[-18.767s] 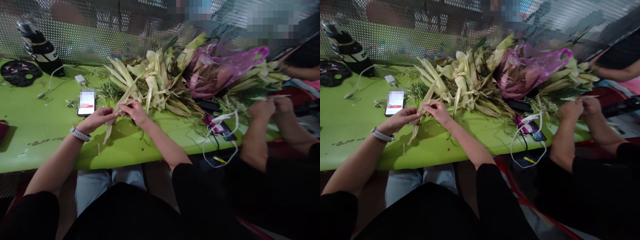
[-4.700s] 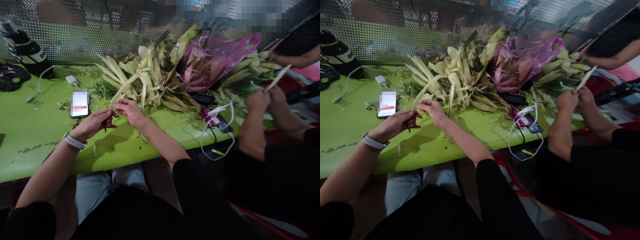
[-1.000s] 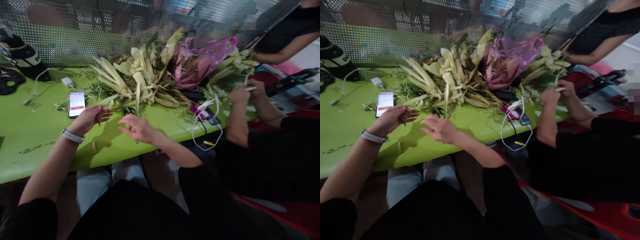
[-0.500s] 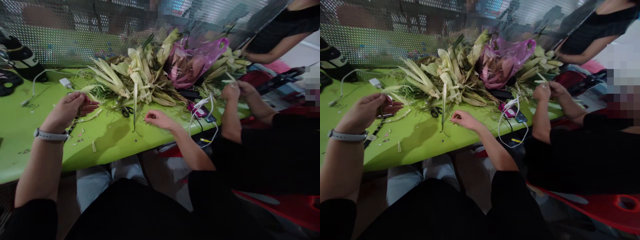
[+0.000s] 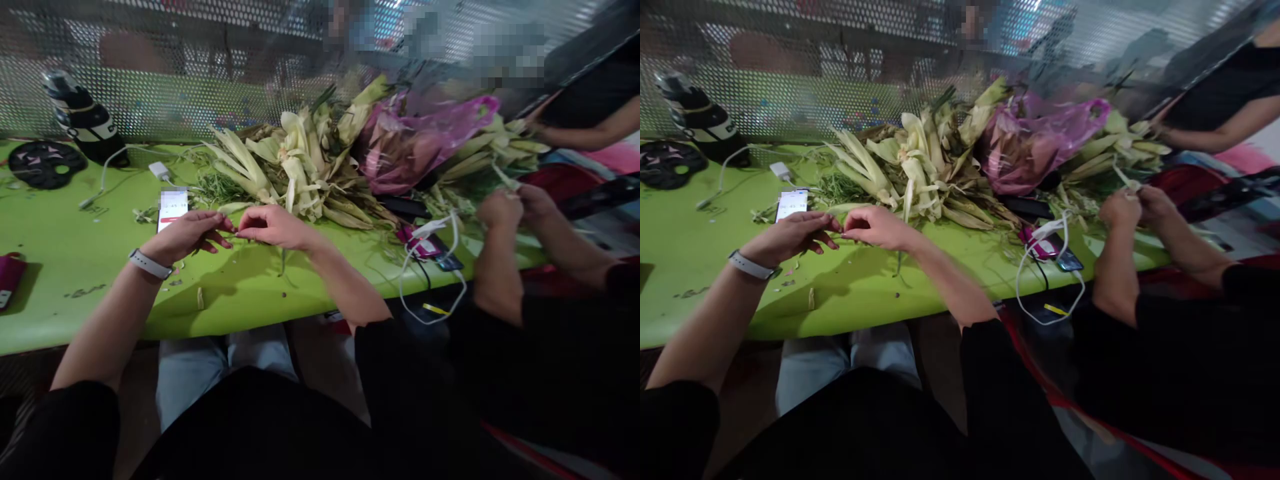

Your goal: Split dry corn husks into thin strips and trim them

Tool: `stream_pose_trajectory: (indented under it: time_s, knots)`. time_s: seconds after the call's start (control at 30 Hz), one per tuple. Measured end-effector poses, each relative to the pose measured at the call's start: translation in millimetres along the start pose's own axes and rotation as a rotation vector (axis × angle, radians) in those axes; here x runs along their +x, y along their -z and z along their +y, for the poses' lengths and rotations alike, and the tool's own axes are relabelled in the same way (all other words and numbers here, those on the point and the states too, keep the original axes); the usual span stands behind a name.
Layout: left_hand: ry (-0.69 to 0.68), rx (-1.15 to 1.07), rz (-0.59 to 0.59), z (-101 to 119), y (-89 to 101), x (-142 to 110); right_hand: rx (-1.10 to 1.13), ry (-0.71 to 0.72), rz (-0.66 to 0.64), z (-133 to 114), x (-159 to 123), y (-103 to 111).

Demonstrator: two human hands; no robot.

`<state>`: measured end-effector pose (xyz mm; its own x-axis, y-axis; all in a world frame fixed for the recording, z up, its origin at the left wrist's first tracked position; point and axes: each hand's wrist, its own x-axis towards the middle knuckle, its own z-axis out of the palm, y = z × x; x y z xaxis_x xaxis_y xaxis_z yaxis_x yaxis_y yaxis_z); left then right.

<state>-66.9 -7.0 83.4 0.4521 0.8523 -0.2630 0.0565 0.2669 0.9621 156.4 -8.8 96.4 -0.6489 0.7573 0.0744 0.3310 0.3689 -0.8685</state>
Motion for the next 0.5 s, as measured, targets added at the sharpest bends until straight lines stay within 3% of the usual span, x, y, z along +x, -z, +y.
stream_pose_trajectory:
  time_s: [0.2, 0.33, 0.5]
  knots:
    - [0.069, -0.085, -0.025, -14.4, 5.3, 2.1, -0.159, 0.039, -0.058, -0.8, 27.4, -3.4]
    - [0.075, -0.098, -0.041, -17.4, 7.2, 2.8, -0.077, 0.013, -0.044, 10.2, 33.5, -1.2]
    - [0.107, -0.11, -0.078, -19.4, 2.3, 3.5, 0.034, 0.041, -0.158, 13.2, 35.1, 2.0]
